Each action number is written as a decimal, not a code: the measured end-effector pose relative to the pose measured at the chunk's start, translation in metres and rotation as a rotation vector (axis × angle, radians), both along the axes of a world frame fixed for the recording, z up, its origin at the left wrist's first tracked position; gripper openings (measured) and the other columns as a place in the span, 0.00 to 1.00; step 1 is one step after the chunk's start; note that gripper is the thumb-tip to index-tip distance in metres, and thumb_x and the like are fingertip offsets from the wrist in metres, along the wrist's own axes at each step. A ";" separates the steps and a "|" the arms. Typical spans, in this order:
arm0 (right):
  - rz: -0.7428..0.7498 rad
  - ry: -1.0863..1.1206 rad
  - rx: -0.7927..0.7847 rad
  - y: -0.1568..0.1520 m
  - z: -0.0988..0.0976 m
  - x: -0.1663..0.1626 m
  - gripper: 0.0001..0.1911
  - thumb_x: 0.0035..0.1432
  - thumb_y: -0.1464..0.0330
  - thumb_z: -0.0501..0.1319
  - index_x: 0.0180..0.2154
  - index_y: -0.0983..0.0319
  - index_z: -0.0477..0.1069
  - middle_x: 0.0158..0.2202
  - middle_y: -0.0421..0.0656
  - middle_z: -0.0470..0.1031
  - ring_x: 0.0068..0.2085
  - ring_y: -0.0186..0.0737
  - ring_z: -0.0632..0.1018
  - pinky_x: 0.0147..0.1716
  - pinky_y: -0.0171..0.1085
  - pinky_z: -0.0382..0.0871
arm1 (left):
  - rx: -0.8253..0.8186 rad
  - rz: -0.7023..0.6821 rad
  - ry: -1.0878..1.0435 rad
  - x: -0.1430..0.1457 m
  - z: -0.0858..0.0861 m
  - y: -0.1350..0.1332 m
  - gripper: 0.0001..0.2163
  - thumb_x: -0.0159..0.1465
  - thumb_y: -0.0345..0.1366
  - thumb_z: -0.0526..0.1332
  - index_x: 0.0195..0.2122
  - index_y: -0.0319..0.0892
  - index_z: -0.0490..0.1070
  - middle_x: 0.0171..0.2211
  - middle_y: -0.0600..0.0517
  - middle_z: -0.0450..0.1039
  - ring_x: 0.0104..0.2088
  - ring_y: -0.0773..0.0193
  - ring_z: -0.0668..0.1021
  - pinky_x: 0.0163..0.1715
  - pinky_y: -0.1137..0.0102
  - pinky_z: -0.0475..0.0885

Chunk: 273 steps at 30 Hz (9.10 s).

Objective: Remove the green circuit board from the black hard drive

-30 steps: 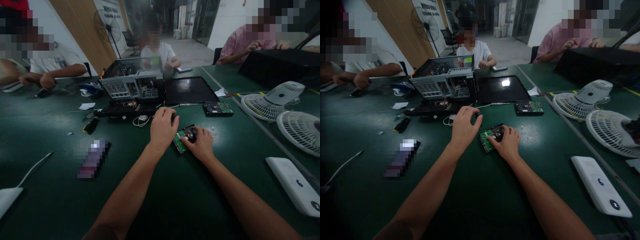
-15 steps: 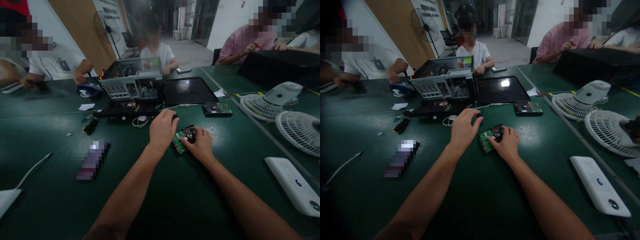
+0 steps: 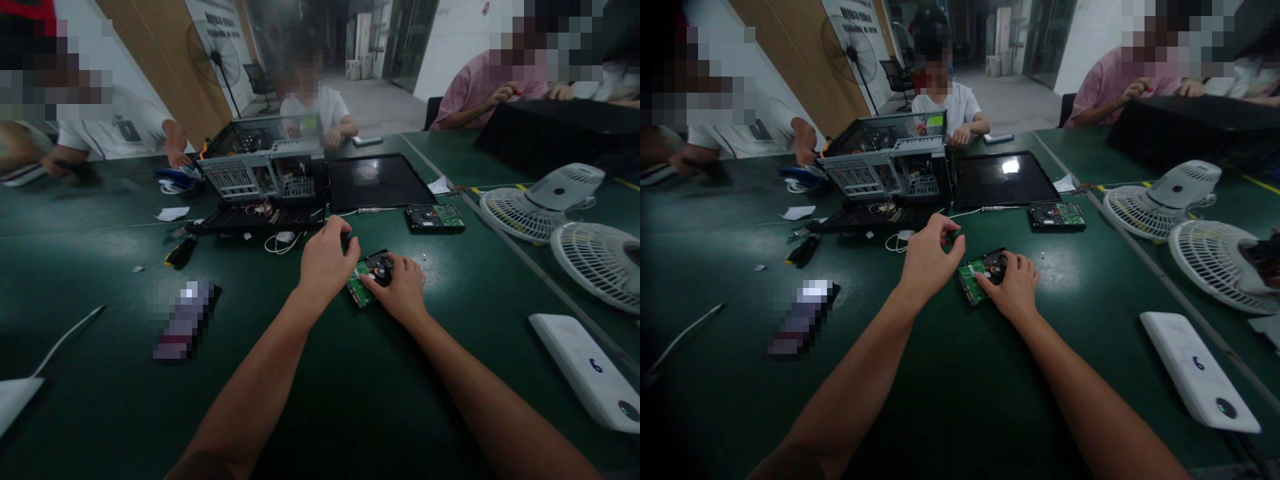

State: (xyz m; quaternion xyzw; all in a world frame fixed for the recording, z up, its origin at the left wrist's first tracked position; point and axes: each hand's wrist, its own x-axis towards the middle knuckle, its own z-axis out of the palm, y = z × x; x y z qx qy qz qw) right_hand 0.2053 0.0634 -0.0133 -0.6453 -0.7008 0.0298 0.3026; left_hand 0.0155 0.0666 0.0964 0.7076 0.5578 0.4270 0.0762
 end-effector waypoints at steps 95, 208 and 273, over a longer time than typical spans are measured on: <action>0.002 -0.004 0.000 0.001 -0.001 -0.001 0.40 0.55 0.40 0.63 0.58 0.61 0.68 0.54 0.56 0.72 0.55 0.61 0.70 0.53 0.54 0.60 | 0.196 0.026 0.063 0.001 -0.008 0.004 0.07 0.66 0.30 0.66 0.41 0.42 0.69 0.44 0.47 0.75 0.46 0.57 0.79 0.45 0.62 0.77; 0.001 -0.012 -0.003 0.000 0.001 0.000 0.40 0.56 0.39 0.61 0.58 0.61 0.68 0.53 0.56 0.72 0.54 0.61 0.70 0.52 0.54 0.60 | 0.095 0.012 0.137 0.002 -0.003 0.000 0.08 0.67 0.27 0.62 0.46 0.43 0.71 0.49 0.47 0.72 0.46 0.58 0.78 0.46 0.63 0.78; 0.097 -0.040 -0.073 -0.003 0.006 0.007 0.45 0.53 0.39 0.62 0.62 0.60 0.65 0.57 0.57 0.68 0.58 0.63 0.68 0.56 0.58 0.59 | 0.094 0.055 0.015 0.002 -0.009 0.002 0.10 0.65 0.36 0.70 0.42 0.43 0.69 0.42 0.49 0.77 0.41 0.59 0.80 0.43 0.62 0.78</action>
